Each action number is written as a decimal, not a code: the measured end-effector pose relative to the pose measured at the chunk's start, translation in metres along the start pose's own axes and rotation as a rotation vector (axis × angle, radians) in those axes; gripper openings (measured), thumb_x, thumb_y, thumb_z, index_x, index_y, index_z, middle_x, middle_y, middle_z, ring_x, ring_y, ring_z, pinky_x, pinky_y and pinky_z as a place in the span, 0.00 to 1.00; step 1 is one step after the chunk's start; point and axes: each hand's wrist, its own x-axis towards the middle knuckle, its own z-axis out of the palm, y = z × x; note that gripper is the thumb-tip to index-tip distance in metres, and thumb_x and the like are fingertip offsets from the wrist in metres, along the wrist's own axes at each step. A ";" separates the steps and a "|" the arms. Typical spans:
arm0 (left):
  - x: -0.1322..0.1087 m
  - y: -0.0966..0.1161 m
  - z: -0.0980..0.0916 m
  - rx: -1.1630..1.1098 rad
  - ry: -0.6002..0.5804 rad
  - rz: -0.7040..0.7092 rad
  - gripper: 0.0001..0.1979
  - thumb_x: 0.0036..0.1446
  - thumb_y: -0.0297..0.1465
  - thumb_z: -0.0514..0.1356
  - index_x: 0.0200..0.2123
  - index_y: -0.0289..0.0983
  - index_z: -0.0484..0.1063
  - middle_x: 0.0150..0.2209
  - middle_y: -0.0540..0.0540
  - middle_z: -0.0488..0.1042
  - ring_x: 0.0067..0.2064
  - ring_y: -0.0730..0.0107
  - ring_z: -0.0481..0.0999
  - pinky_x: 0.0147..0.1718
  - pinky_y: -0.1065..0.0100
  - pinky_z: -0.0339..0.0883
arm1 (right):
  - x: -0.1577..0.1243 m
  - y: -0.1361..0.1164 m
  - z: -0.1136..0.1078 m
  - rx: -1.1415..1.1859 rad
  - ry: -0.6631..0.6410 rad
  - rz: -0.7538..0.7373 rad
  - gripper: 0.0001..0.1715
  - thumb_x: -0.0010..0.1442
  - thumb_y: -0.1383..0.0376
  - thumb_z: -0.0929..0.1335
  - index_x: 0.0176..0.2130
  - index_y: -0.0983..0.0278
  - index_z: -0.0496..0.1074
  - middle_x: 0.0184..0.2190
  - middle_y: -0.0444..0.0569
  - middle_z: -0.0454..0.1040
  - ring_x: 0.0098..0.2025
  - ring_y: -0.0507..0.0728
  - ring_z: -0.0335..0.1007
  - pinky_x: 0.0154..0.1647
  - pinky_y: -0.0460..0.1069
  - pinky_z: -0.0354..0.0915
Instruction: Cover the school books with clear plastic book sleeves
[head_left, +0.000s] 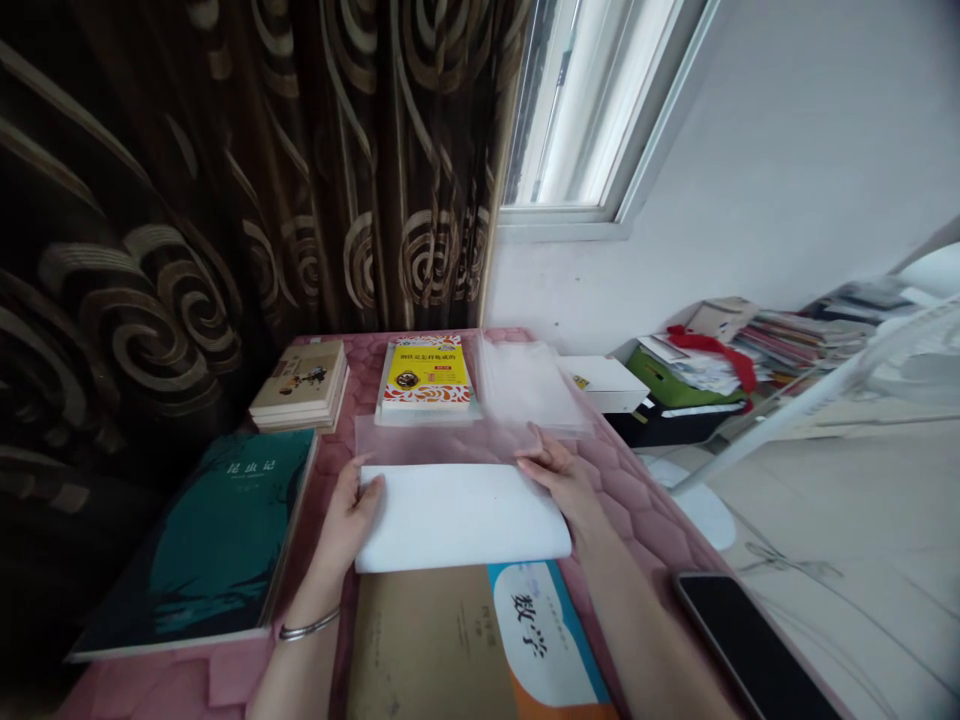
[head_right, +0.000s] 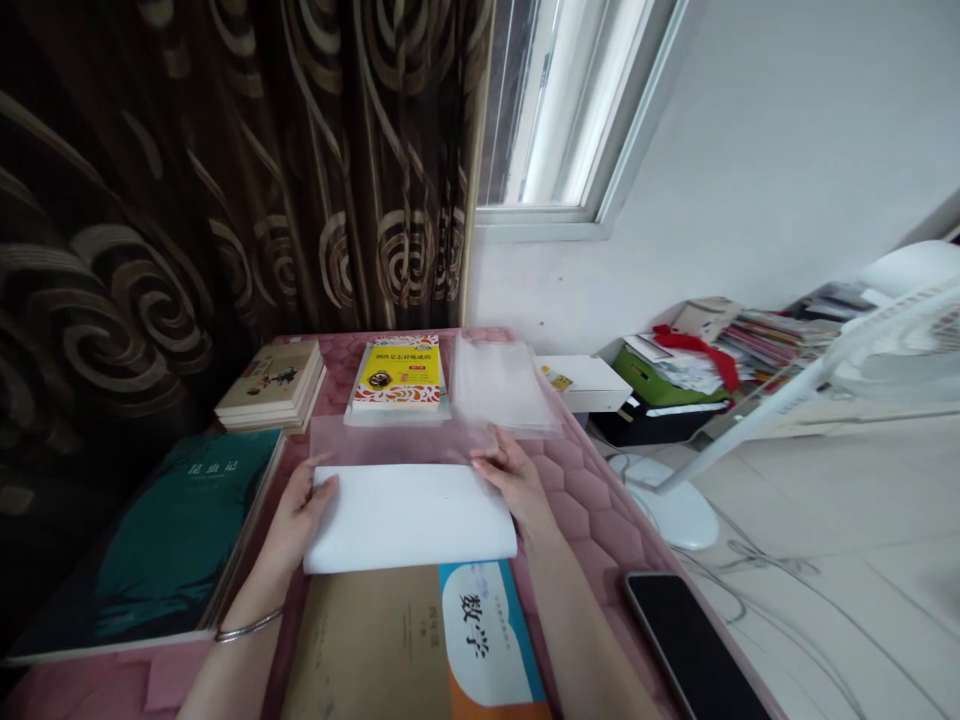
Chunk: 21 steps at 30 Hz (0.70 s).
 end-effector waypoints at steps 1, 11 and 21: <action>0.000 -0.001 0.000 0.020 0.003 0.004 0.17 0.45 0.33 0.69 0.41 0.43 0.75 0.37 0.49 0.76 0.39 0.66 0.72 0.41 0.70 0.63 | -0.001 -0.001 -0.001 0.021 -0.009 0.028 0.41 0.37 0.56 0.79 0.52 0.61 0.73 0.30 0.43 0.78 0.33 0.56 0.74 0.34 0.51 0.69; 0.000 -0.004 -0.002 0.113 0.060 0.092 0.10 0.48 0.36 0.68 0.34 0.43 0.73 0.31 0.52 0.73 0.38 0.67 0.72 0.43 0.70 0.64 | -0.011 -0.004 -0.005 -0.026 0.082 -0.001 0.25 0.42 0.49 0.75 0.37 0.59 0.76 0.39 0.50 0.78 0.43 0.61 0.73 0.38 0.52 0.68; 0.000 -0.010 -0.002 0.203 0.067 0.115 0.12 0.52 0.41 0.63 0.36 0.41 0.71 0.32 0.51 0.72 0.38 0.68 0.72 0.42 0.70 0.63 | -0.012 0.001 -0.007 -0.164 0.013 0.096 0.23 0.39 0.47 0.75 0.20 0.62 0.70 0.19 0.44 0.68 0.23 0.53 0.61 0.22 0.48 0.55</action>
